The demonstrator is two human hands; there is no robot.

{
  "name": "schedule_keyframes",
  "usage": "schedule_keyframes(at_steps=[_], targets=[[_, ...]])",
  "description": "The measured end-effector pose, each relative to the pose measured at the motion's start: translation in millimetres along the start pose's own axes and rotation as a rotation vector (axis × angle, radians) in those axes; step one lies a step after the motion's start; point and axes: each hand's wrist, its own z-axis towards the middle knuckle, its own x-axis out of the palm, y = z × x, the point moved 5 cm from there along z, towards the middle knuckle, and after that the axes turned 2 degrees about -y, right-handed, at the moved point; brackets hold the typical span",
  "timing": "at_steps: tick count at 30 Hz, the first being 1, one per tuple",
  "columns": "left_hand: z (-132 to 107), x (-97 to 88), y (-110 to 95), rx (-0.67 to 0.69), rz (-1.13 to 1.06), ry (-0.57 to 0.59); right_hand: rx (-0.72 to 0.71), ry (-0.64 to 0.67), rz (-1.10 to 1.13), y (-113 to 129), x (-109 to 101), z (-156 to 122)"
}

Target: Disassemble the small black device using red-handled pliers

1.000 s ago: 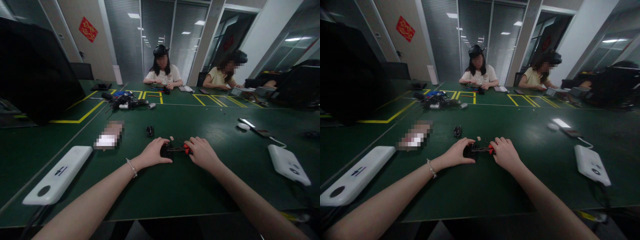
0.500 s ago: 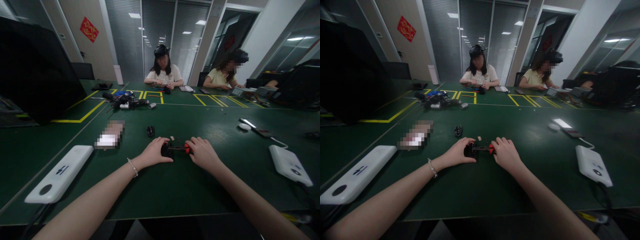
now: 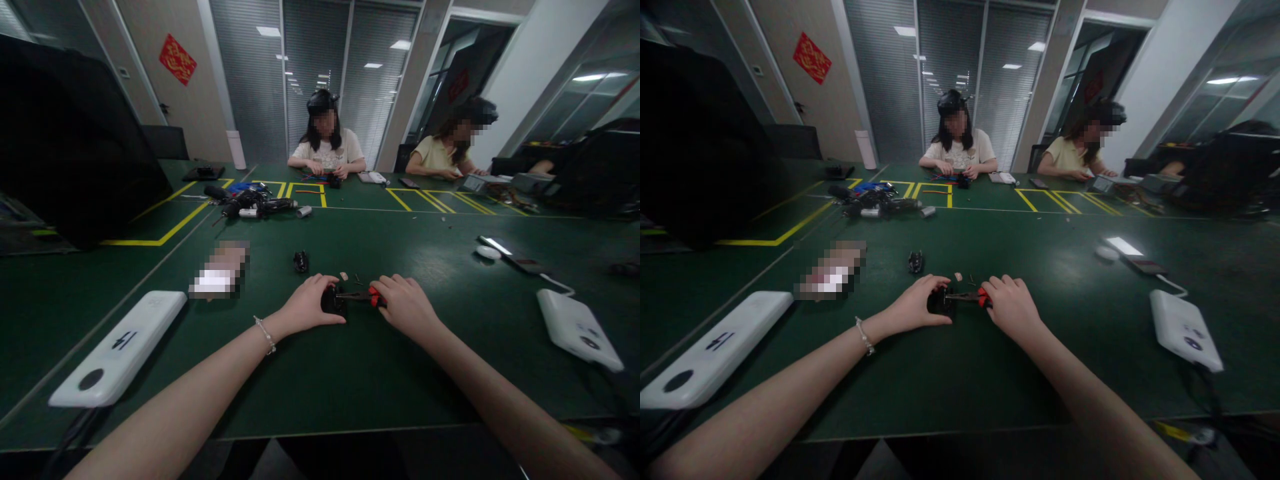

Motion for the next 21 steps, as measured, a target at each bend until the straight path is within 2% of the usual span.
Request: schedule_keyframes(at_steps=[7,14,21], targets=[[0.5,1.5,0.5,0.007,0.001,-0.002,-0.003,-0.006,-0.017,-0.1,-2.2,0.6],[-0.2,0.5,0.0,-0.018,-0.042,0.017,0.019,0.052,0.027,-1.4,2.9,0.3],[0.4,-0.4,-1.8,-0.024,-0.036,0.004,-0.022,-0.028,-0.038,0.0,-3.6,-0.3]])
